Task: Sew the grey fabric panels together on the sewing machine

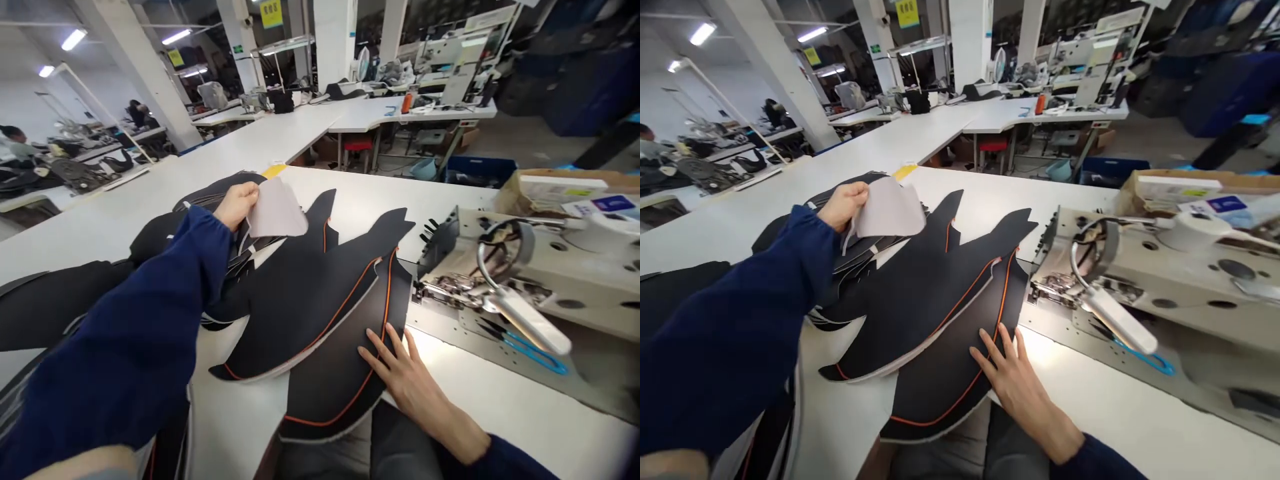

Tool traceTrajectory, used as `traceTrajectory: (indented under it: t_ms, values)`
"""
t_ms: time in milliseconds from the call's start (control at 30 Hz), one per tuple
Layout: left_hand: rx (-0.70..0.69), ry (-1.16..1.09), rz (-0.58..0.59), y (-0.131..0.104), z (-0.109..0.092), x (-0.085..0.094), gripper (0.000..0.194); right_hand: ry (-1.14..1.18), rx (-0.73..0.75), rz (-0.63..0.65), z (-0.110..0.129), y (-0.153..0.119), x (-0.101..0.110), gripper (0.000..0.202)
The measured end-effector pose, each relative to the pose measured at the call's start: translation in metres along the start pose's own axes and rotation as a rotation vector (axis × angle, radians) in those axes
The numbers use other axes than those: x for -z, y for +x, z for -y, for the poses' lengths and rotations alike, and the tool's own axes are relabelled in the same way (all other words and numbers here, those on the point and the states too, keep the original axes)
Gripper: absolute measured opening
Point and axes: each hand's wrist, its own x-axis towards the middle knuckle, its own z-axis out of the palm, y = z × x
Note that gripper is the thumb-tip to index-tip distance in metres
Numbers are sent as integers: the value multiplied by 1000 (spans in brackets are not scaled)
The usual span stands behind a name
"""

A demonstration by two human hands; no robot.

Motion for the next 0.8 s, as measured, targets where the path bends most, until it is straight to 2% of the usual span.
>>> traceTrajectory:
  t_ms: [67, 167, 233, 267, 300, 333, 367, 433, 500, 567, 667, 733, 800]
  values:
    - [2, -281, 104, -40, -25, -18, 23, 34, -9, 13, 4, 6, 5, 60]
    - [122, -385, 431, -111, -38, -49, 38, 122, 7, 36, 0, 17, 13, 54]
    - [218, -298, 768, -144, -29, -69, 43, 205, 21, 74, -8, 21, 16, 47]
    - [234, -187, 918, -152, -22, -79, 43, 244, 27, 102, -12, 22, 16, 41]
    - [210, -35, 1005, -154, -14, -88, 43, 274, 29, 129, -15, 23, 17, 34]
    - [146, 142, 1004, -150, -6, -97, 40, 291, 26, 148, -17, 23, 17, 28]
    - [70, 325, 921, -141, 0, -106, 36, 295, 20, 157, -19, 23, 17, 26]
    - [-31, 623, 645, -116, 8, -125, 32, 288, 13, 144, -20, 22, 14, 29]
    - [10, 762, 460, -92, 11, -147, 50, 280, 8, 114, -19, 20, 10, 37]
    - [82, 776, 402, -77, 11, -172, 62, 282, 5, 93, -19, 18, 4, 43]
    - [110, 739, 376, -74, 15, -201, 64, 269, 1, 94, -19, 16, -4, 38]
    - [129, 727, 373, -74, 21, -204, 65, 239, 8, 100, -19, 16, -7, 35]
    - [157, 739, 345, -71, 31, -189, 65, 195, 19, 76, -17, 16, -8, 41]
